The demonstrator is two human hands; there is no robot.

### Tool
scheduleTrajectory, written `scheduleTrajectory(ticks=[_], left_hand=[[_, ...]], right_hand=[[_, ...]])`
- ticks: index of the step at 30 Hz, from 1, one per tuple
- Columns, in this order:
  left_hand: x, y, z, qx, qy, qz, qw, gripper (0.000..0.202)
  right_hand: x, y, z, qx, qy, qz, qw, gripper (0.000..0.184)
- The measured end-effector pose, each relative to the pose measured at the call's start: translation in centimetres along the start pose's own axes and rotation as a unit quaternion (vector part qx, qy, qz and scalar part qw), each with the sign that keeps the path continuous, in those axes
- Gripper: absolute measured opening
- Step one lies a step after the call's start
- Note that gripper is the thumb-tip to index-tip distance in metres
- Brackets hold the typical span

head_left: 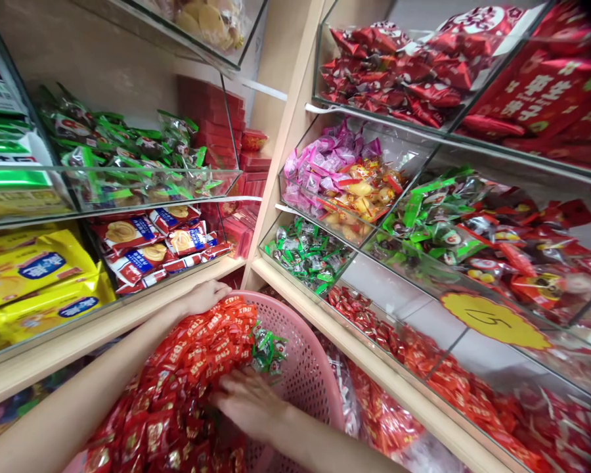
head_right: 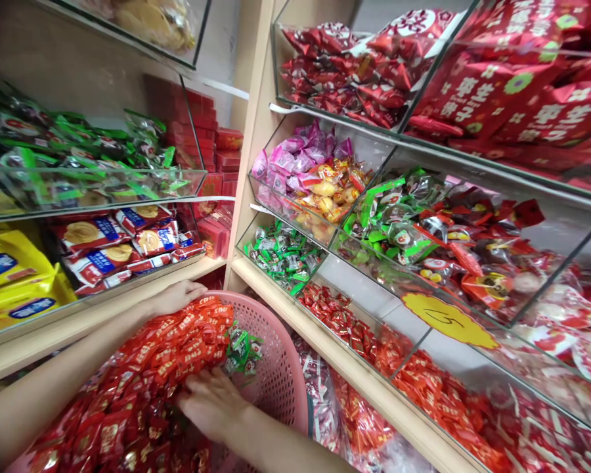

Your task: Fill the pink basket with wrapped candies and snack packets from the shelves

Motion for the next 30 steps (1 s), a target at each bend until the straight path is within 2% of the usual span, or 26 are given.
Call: scheduleTrajectory(ticks=[4, 7, 9, 13, 17, 20, 23, 30], left_hand=[[-0.1, -0.1, -0.1, 0.026, 0.003, -0.007, 1.000, 0.040], [-0.2, -0.2, -0.2, 0.034, 0.004, -0.003, 0.999, 0.039], [-0.2, -0.1, -0.2, 0.040, 0.006, 0.004, 0.999, 0.039], [-0.3, -0.2, -0.2, 0.027, 0.008, 0.000, 1.000, 0.040], [-0.3, -0.2, -0.2, 0.021, 0.001, -0.017, 1.000, 0.041], [-0.2, -0.2, -0.3, 0.028, -0.002, -0.012, 1.000, 0.042], [-0.2, -0.2, -0.3, 0.033, 0.003, -0.012, 0.999, 0.043], [-0.2, -0.5, -0.3, 0.021, 0.006, 0.001, 1.000, 0.041]], right_hand=[[-1.6, -0.1, 0.1, 0.003, 0.029, 0.001, 1.000, 0.010], [-4.7, 0.7, 0.2, 0.008, 0.054, -0.008, 0.998, 0.013], [-7.4, 2.1, 0.1, 0.027, 0.074, -0.012, 0.997, 0.017], [-12.9, 7.5, 0.1, 0.121, 0.146, -0.006, 0.982, 0.020], [-16.1, 14.4, 0.5, 0.267, 0.185, 0.080, 0.942, 0.017], [-16.8, 18.7, 0.7, 0.371, 0.191, 0.161, 0.894, 0.014], [-16.4, 21.2, 0.4, 0.426, 0.197, 0.180, 0.864, 0.014], [-15.6, 22.5, -0.7, 0.463, 0.216, 0.167, 0.843, 0.014]])
Point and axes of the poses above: each hand's wrist, its own z-axis away from the middle knuckle, its own x-axis out of the palm, y = z × x, the point moved 7 cm from there along -z, towards the middle knuckle, and after that the axes turned 10 degrees about x, right-handed, at the moved point
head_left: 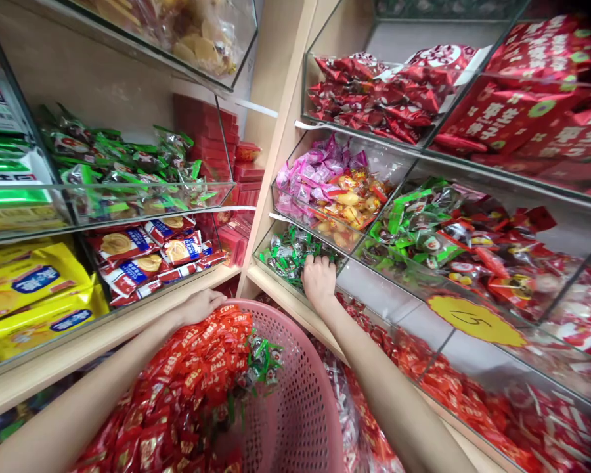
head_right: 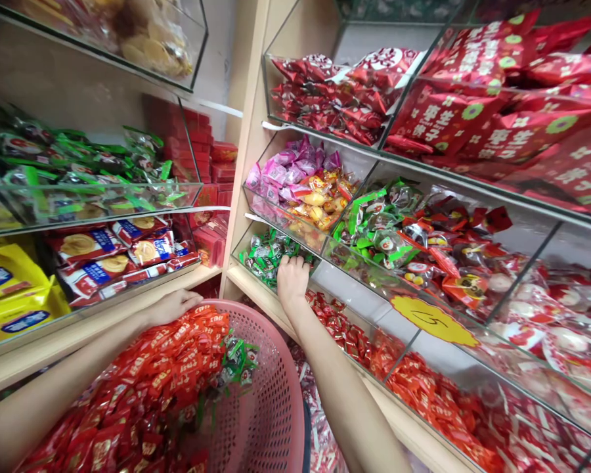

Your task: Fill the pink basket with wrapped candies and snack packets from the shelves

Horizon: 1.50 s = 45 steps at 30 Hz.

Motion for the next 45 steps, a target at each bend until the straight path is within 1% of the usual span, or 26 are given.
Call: scheduleTrajectory(ticks=[4, 6, 8, 12, 14, 15, 16, 17, 19, 20, 21, 22, 24, 26, 29, 31, 34, 38, 41, 45], left_hand=[[0.0, 0.5, 0.0, 0.004, -0.003, -0.006, 1.000, 0.040], [-0.1, 0.7, 0.1, 0.003, 0.000, -0.004, 1.000, 0.040], [-0.1, 0.7, 0.1, 0.001, 0.001, 0.000, 1.000, 0.039], [0.1, 0.4, 0.0, 0.001, -0.005, -0.016, 1.000, 0.041], [0.2, 0.3, -0.2, 0.007, -0.008, -0.021, 1.000, 0.042], [0.2, 0.4, -0.2, 0.010, -0.009, -0.021, 1.000, 0.042], [0.2, 0.4, -0.2, 0.011, -0.010, -0.022, 1.000, 0.043], [0.2, 0.5, -0.2, 0.010, -0.009, -0.022, 1.000, 0.043], [0.2, 0.7, -0.2, 0.011, -0.010, -0.020, 1.000, 0.044], [0.1, 0.8, -0.1, 0.011, -0.010, -0.018, 1.000, 0.044], [0.1, 0.9, -0.1, 0.009, -0.009, -0.017, 1.000, 0.043], [0.1, 0.9, 0.0, 0.006, -0.006, -0.015, 1.000, 0.043], [0.0, 0.9, 0.0, 0.000, -0.001, -0.011, 1.000, 0.043], [0.0, 0.9, 0.0, 0.003, 0.003, -0.003, 1.000, 0.043], [0.0, 0.8, 0.0, 0.005, 0.012, 0.008, 1.000, 0.043], [0.0, 0.6, -0.1, -0.002, 0.015, 0.008, 1.000, 0.043], [0.0, 0.5, -0.1, 0.002, 0.010, 0.006, 1.000, 0.044], [0.1, 0.3, -0.2, 0.010, 0.007, -0.001, 1.000, 0.044], [0.1, 0.1, -0.2, 0.010, 0.008, -0.003, 1.000, 0.044], [0.2, -0.1, -0.2, 0.005, 0.003, -0.008, 1.000, 0.044]], right_hand=[[-0.9, 0.1, 0.1, -0.001, -0.005, 0.007, 1.000, 0.021], [-1.9, 0.0, 0.4, -0.007, -0.008, 0.004, 1.000, 0.023], [-3.2, 0.1, 1.0, -0.014, -0.012, 0.003, 1.000, 0.020], [-6.1, 0.2, 3.0, -0.039, -0.012, 0.003, 0.999, 0.013], [-7.0, -0.1, 4.7, -0.073, -0.024, -0.039, 0.996, 0.010], [-7.2, -0.4, 5.7, -0.101, -0.039, -0.082, 0.991, 0.009], [-7.0, -1.0, 6.9, -0.138, -0.065, -0.136, 0.979, 0.010], [-6.6, -1.6, 8.3, -0.177, -0.101, -0.194, 0.959, 0.011], [-5.0, -3.1, 11.2, -0.245, -0.187, -0.287, 0.907, 0.014], [-4.0, -3.7, 12.6, -0.270, -0.227, -0.310, 0.883, 0.016], [-2.9, -4.4, 14.0, -0.289, -0.258, -0.318, 0.865, 0.017], [-1.9, -5.0, 15.2, -0.304, -0.280, -0.314, 0.855, 0.018], [-0.2, -5.9, 17.1, -0.334, -0.297, -0.286, 0.848, 0.021], [0.8, -6.8, 18.5, -0.369, -0.295, -0.251, 0.845, 0.021], [1.2, -7.7, 19.7, -0.417, -0.278, -0.219, 0.837, 0.018], [1.2, -8.1, 19.9, -0.433, -0.270, -0.216, 0.832, 0.017], [1.5, -8.4, 20.1, -0.441, -0.263, -0.220, 0.829, 0.019], [2.5, -8.6, 20.4, -0.445, -0.260, -0.206, 0.832, 0.026], [2.9, -8.4, 20.6, -0.434, -0.267, -0.211, 0.834, 0.030], [2.7, -8.2, 20.4, -0.411, -0.278, -0.238, 0.835, 0.033]])
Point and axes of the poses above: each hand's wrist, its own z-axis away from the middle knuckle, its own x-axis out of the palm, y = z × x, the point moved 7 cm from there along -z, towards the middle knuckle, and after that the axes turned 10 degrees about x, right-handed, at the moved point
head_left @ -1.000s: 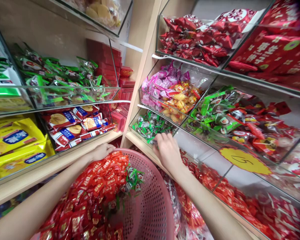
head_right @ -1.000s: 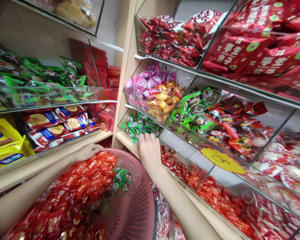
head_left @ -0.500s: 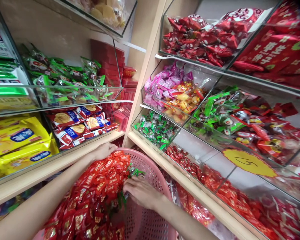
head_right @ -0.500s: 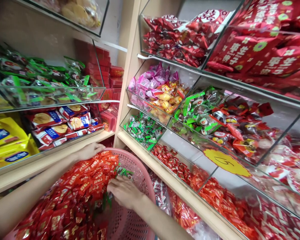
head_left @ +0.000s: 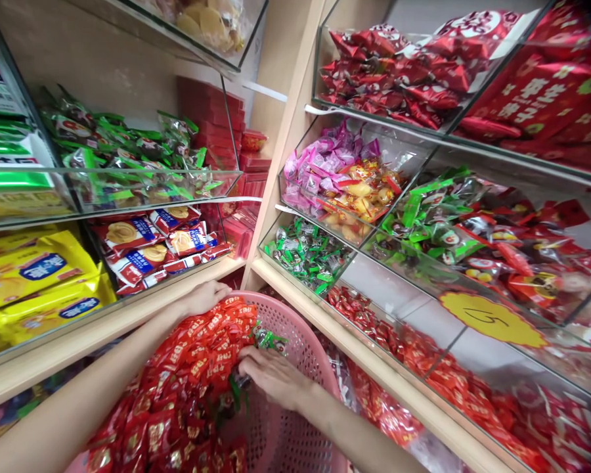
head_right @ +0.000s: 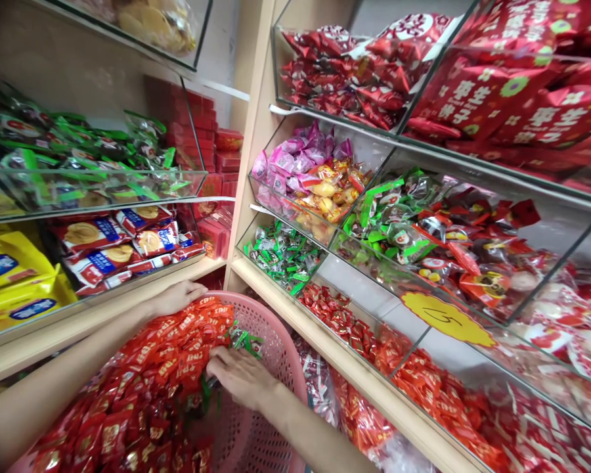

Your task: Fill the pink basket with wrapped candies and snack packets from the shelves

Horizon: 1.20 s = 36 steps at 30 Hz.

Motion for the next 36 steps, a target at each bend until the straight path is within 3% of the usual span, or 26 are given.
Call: scheduleTrajectory(ticks=[13, 21, 30, 36], left_hand=[[0.0, 0.2, 0.0, 0.015, 0.005, -0.014, 1.000, 0.042], [-0.3, 0.7, 0.4, 0.002, -0.004, 0.000, 1.000, 0.041], [-0.4, 1.0, 0.4, 0.009, 0.002, -0.006, 1.000, 0.039], [-0.3, 0.5, 0.4, 0.011, -0.004, -0.005, 1.000, 0.040]], right_hand=[[-0.9, 0.0, -0.4, 0.001, 0.044, 0.017, 0.999, 0.030], [-0.1, -1.3, -2.4, 0.014, 0.038, 0.047, 0.998, 0.047], [-1.1, -0.9, -2.9, 0.047, 0.050, 0.036, 0.997, 0.048], [-0.5, -1.1, -2.8, 0.043, 0.042, 0.041, 0.997, 0.051]])
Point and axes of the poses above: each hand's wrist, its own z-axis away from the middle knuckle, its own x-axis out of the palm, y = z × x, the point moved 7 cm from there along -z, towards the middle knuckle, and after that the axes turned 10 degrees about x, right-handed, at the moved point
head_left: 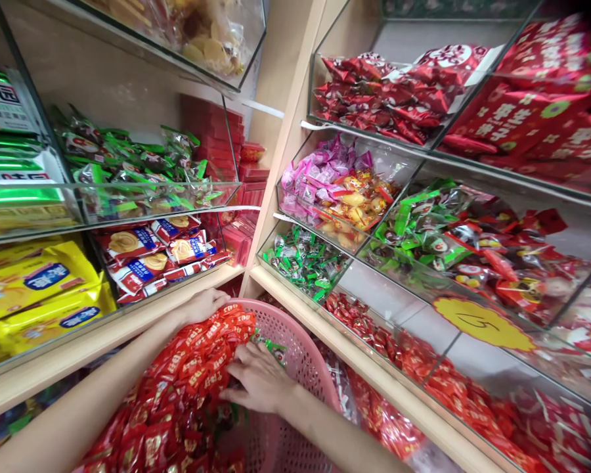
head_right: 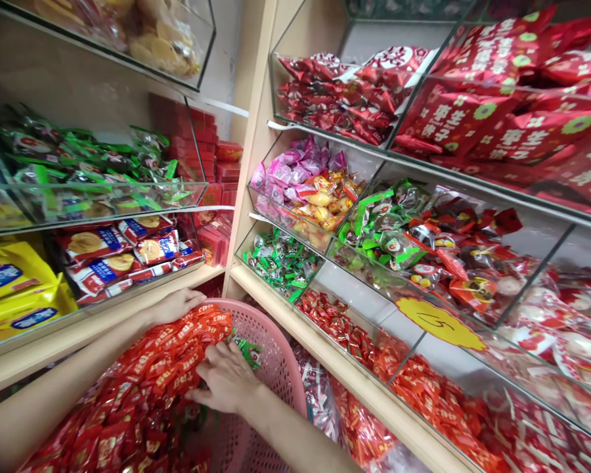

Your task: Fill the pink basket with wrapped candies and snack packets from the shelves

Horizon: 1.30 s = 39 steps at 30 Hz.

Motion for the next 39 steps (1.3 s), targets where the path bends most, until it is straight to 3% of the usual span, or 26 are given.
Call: scheduleTrajectory(ticks=[20, 24, 29, 32, 35, 39], left_hand=[[-0.1, 0.2, -0.1, 0.006, 0.003, 0.002, 1.000, 0.040], [0.0, 0.4, 0.0, 0.001, 0.000, 0.013, 1.000, 0.043], [0.1, 0.1, 0.0, 0.004, -0.006, 0.011, 1.000, 0.043], [0.2, 0.1, 0.0, 0.007, -0.010, 0.003, 1.000, 0.042], [0.1, 0.3, 0.0, 0.006, -0.008, -0.003, 1.000, 0.041], [0.0, 0.3, 0.0, 0.004, -0.009, -0.011, 1.000, 0.041]], right_hand=[[-0.6, -0.2, 0.7, -0.009, -0.002, 0.026, 1.000, 0.043], [-3.0, 0.3, 0.7, -0.013, 0.021, 0.036, 0.999, 0.043], [-10.8, 4.3, -0.5, 0.084, 0.119, 0.094, 0.985, 0.033], [-14.8, 8.3, -1.0, 0.187, 0.171, 0.184, 0.950, 0.024], [-16.2, 12.1, -1.2, 0.294, 0.176, 0.266, 0.901, 0.020], [-15.2, 14.8, -1.6, 0.371, 0.128, 0.294, 0.872, 0.024]])
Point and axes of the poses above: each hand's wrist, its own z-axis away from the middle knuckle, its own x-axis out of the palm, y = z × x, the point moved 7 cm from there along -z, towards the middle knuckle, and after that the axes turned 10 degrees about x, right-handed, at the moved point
